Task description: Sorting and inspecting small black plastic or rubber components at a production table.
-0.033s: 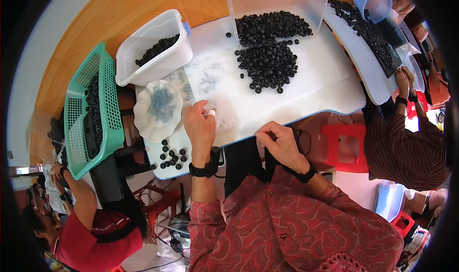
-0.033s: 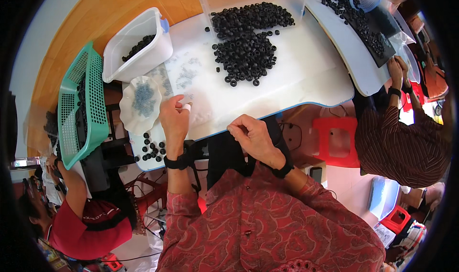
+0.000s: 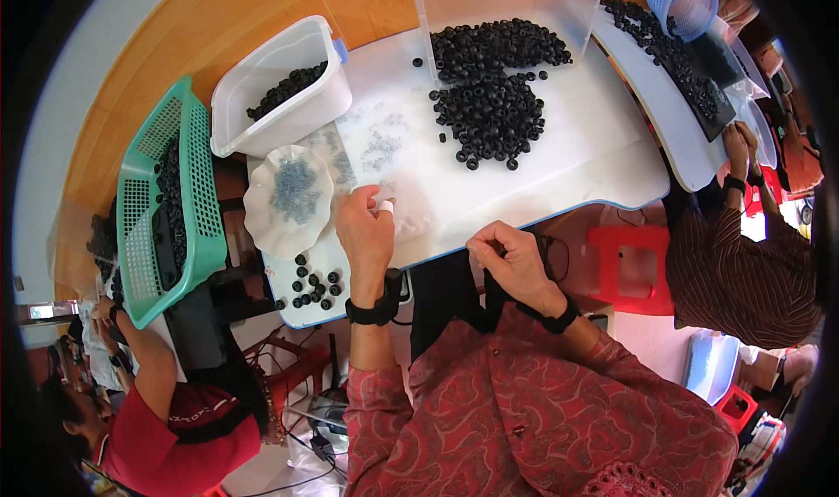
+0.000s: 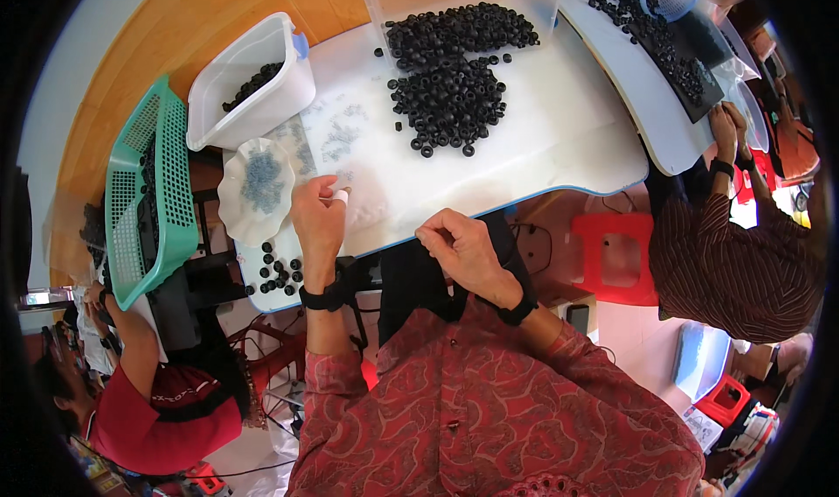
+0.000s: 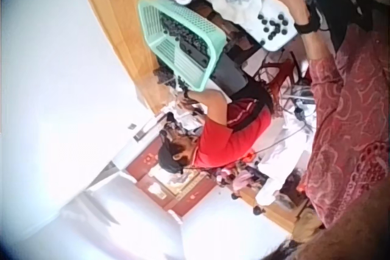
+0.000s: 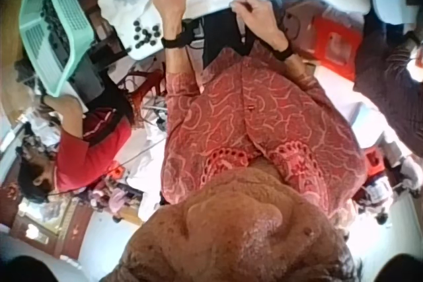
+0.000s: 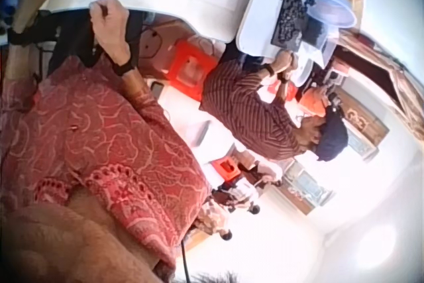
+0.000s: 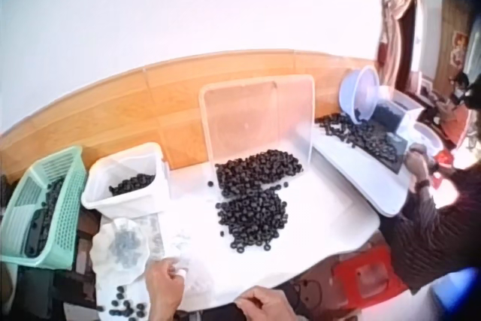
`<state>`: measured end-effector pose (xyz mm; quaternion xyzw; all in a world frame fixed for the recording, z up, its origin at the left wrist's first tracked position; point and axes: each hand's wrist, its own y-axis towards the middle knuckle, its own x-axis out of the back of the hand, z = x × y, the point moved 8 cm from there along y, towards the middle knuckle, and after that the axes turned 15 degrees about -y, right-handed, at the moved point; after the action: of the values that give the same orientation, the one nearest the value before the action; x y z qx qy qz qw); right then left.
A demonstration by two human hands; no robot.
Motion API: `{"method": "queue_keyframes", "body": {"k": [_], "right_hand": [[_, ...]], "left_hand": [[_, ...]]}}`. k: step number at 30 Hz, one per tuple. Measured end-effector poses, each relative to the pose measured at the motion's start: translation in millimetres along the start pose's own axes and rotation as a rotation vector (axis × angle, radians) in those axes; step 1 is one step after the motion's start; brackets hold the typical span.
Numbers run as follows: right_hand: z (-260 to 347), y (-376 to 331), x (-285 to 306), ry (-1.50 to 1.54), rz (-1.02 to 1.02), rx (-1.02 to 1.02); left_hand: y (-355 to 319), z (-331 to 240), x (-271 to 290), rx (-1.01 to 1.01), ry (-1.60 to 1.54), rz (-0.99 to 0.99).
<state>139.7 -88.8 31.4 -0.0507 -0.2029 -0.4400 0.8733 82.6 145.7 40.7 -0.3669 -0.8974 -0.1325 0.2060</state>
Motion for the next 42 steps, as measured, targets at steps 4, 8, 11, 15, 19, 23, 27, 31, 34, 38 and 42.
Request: {"method": "queue_keyframes", "body": {"k": [4, 8, 11, 15, 19, 23, 27, 31, 34, 38, 42], "right_hand": [[0.7, 0.0, -0.5, -0.021, 0.056, -0.057], [8.5, 3.8, 3.7, -0.065, 0.028, -0.023], [13.2, 7.4, 5.7, -0.105, -0.003, 0.007], [12.9, 11.7, 3.0, -0.123, -0.017, 0.019], [15.9, 13.9, -0.2, -0.163, -0.053, 0.110], [13.9, 14.9, -1.8, -0.171, -0.048, 0.117], [13.2, 15.6, -3.4, -0.189, -0.038, 0.117], [14.0, 15.7, -5.0, -0.209, -0.052, 0.140], [15.3, 15.9, -6.2, -0.242, -0.061, 0.166], [14.9, 15.4, -8.0, -0.260, -0.063, 0.183], [15.5, 15.6, -8.2, -0.279, -0.067, 0.166]], "left_hand": [[-3.2, 9.8, 1.0, 0.045, -0.082, -0.010], [-3.2, 3.3, 1.8, 0.001, -0.027, -0.047], [-1.8, 7.9, 0.0, -0.009, -0.002, -0.026], [-5.2, 1.4, 0.0, -0.061, 0.035, -0.053], [-9.0, -1.1, 1.0, -0.060, -0.036, -0.109], [-8.4, -1.6, -1.6, -0.125, 0.022, -0.107], [-5.4, -2.9, -4.5, -0.128, 0.070, -0.075], [-3.0, -3.3, -5.1, -0.119, 0.115, -0.061], [-1.8, -3.1, -6.5, -0.118, 0.143, -0.054], [-1.7, -5.0, -6.2, -0.122, 0.153, -0.080], [-2.2, 0.0, -6.0, -0.099, 0.114, -0.125]]}}
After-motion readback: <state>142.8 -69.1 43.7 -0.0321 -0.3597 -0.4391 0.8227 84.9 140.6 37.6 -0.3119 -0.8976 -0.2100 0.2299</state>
